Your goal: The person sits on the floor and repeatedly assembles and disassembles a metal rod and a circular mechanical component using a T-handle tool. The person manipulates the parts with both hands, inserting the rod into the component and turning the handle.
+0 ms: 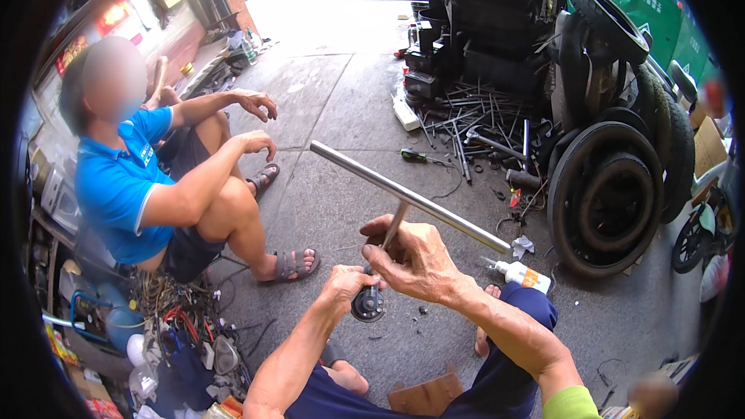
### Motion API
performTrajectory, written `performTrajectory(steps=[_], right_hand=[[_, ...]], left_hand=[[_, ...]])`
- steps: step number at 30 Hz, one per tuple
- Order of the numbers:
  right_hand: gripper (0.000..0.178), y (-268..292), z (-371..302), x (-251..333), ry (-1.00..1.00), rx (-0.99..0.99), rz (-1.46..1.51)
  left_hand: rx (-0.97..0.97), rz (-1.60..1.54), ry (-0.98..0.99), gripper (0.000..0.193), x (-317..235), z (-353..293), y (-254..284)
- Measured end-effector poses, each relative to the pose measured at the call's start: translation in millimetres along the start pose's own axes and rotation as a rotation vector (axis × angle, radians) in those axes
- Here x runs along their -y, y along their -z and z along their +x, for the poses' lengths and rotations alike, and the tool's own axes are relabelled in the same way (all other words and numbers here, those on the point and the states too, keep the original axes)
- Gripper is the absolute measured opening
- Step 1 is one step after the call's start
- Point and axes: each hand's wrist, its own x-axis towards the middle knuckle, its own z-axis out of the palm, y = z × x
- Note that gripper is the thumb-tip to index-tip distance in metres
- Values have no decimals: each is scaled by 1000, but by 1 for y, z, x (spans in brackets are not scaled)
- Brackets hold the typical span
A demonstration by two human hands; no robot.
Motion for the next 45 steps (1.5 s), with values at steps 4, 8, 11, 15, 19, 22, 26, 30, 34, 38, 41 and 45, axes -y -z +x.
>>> performTrajectory(steps=[4, 8, 11, 15, 19, 22, 26, 30, 34, 38, 41, 45], right_hand=[[25, 7, 0, -7, 61, 26, 61], [21, 15, 0, -8, 97, 40, -46], [18, 14, -2, -7, 111, -36, -76], [17, 13, -3, -8, 144, -99, -180], [22, 17, -2, -13, 179, -61, -253], [23, 21, -1, -11, 143, -33, -241], [35, 22, -3, -10, 150, -72, -102], [76, 24, -4, -9, 135, -171, 1], [88, 28, -3, 0, 182, -324, 99], [76, 33, -4, -4, 274, -314, -66], [65, 39, -5, -10, 381, -392, -240], [57, 47, -8, -9, 566, -373, -486]], left_hand=[[41, 66, 55, 10, -4, 1, -5], [99, 48, 53, 11, -2, 2, -5], [111, 102, 31, 11, -2, 2, -6], [110, 95, -5, 11, 5, 5, -15], [180, 26, -35, 10, 15, 11, -17], [222, 75, 54, 10, 17, 15, -19], [231, 129, 105, 10, 17, 6, -25], [217, 107, 168, 10, 23, 6, -26], [188, 258, 127, 10, 25, 10, -19], [89, 468, -34, 17, 26, 9, -11], [4, 557, -82, 16, 28, 18, -2], [-44, 815, -92, 23, 24, 30, 32]])
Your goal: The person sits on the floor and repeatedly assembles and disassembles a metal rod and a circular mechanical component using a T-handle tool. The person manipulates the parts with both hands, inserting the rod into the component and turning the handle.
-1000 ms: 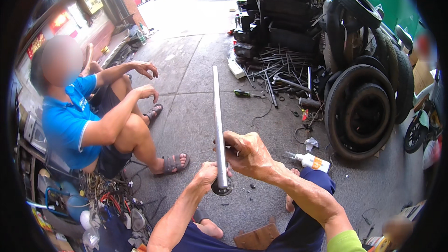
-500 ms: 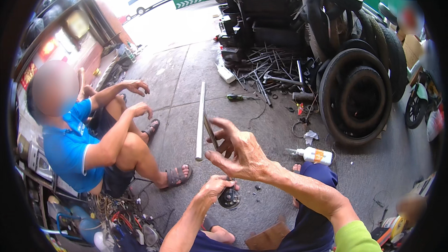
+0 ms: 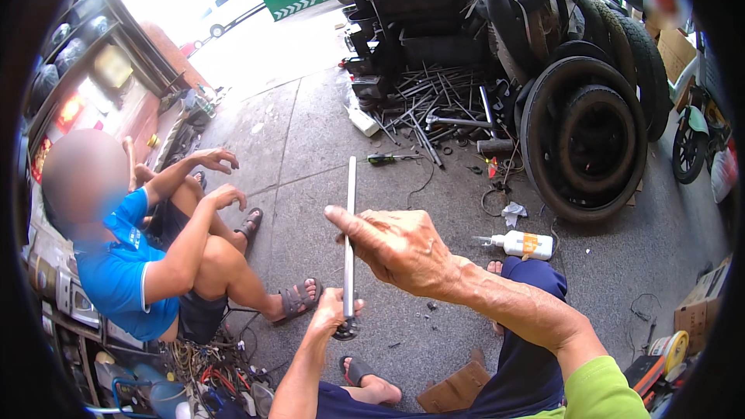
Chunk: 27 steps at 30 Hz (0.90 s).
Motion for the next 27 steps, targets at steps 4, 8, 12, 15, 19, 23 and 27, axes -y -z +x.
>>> performTrajectory(steps=[4, 8, 12, 15, 19, 23, 27], right_hand=[[43, 21, -6, 14, 42, 147, -349], [24, 24, -9, 12, 146, 277, -234], [17, 16, -23, 8, 175, 606, -86], [18, 18, -38, 18, 184, 693, -54], [23, 13, -56, 31, 214, 759, 13], [28, 3, -67, 47, 299, 721, -57], [32, 2, -63, 59, 402, 624, -195]], left_hand=[[-77, 388, 37, 32, -21, -17, 30], [-167, 543, 17, 38, -5, -20, 44], [-258, 679, -57, 37, -3, -32, 48], [-324, 697, -105, 34, -1, -40, 48], [-399, 711, -126, 25, 3, -45, 50], [-555, 726, -143, 18, 8, -49, 55], [-708, 698, -264, 11, 8, -51, 65]])
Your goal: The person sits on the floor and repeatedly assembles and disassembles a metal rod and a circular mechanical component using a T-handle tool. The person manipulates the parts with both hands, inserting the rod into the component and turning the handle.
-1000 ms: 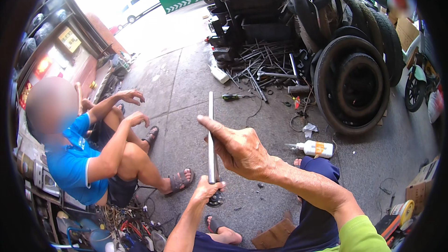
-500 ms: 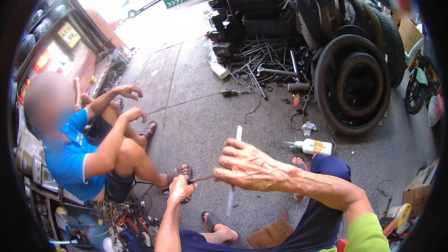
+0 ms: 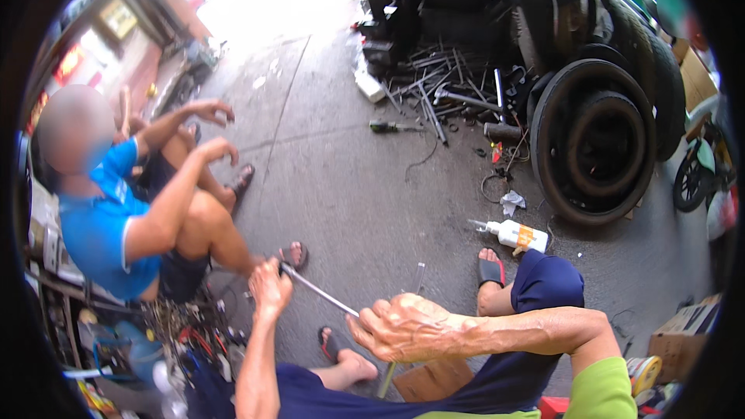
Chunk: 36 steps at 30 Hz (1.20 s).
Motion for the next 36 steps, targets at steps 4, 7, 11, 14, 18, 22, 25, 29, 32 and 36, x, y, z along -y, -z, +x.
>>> performTrajectory(steps=[4, 7, 11, 14, 18, 22, 25, 29, 32, 36], right_hand=[[41, -2, 0, 1, -56, -10, -2], [40, 5, 5, 2, -93, -4, 33], [42, 7, 7, -5, -85, -25, 65], [40, 7, 6, -15, -17, -51, 23], [38, 13, 10, -35, -22, -21, -27], [40, 13, 7, -32, -9, -13, -65], [40, 9, 7, -32, 13, -38, -57], [40, 8, 4, -33, 1, -50, -46], [39, 18, 6, -40, -2, -51, -19], [39, 17, 3, -45, -9, -69, -2]], left_hand=[[-112, -57, 30, 17, -8, 11, 2], [-132, -27, 132, 28, -11, 12, 19], [-191, -36, 213, 29, -13, 11, 22], [-233, -174, 296, 20, -15, 12, 22], [-126, -661, 442, 14, 0, 7, 15], [-13, -927, 469, 11, 9, 4, -1], [133, -930, 520, 12, 16, 1, 1], [196, -1033, 477, 12, 16, -1, 8], [229, -1199, 361, 12, 23, 0, 19], [360, -1225, 409, 9, 26, -1, 27]])
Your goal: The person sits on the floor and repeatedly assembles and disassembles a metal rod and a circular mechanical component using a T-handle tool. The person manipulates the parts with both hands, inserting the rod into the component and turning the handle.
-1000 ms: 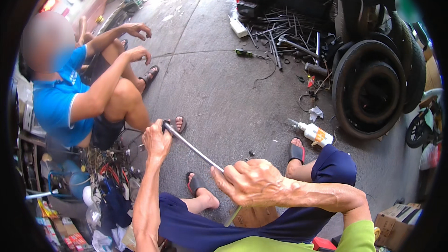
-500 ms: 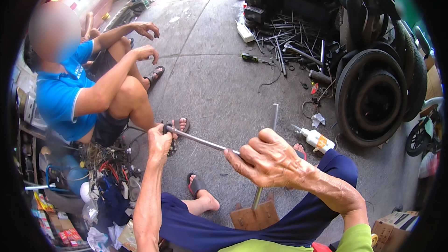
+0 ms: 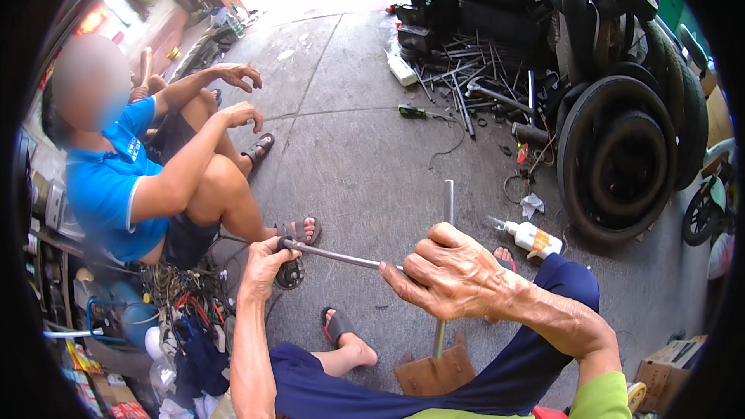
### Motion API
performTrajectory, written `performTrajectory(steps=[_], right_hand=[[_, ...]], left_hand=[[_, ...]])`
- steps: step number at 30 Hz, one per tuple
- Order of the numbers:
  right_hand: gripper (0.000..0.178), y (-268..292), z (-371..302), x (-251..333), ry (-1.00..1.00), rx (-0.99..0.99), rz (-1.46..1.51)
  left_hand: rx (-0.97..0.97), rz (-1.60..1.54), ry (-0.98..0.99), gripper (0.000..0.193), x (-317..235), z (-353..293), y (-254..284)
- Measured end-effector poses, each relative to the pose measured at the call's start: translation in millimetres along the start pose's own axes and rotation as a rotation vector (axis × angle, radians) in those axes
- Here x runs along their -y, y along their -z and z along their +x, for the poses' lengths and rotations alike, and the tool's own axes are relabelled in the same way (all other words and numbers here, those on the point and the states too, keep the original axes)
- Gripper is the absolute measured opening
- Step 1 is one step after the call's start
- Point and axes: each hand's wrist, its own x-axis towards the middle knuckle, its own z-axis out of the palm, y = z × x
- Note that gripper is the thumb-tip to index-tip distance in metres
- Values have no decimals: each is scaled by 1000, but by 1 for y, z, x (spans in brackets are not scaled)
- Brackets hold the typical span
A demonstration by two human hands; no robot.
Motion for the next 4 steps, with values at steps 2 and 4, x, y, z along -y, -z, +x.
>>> performTrajectory(steps=[2, 4], right_hand=[[39, -4, -2, 2, 9, 1, -29], [40, 2, 5, -1, 25, 17, -57]], left_hand=[[37, 17, 25, 11, 12, 2, -6], [106, -82, 22, 15, 22, 7, 2]])
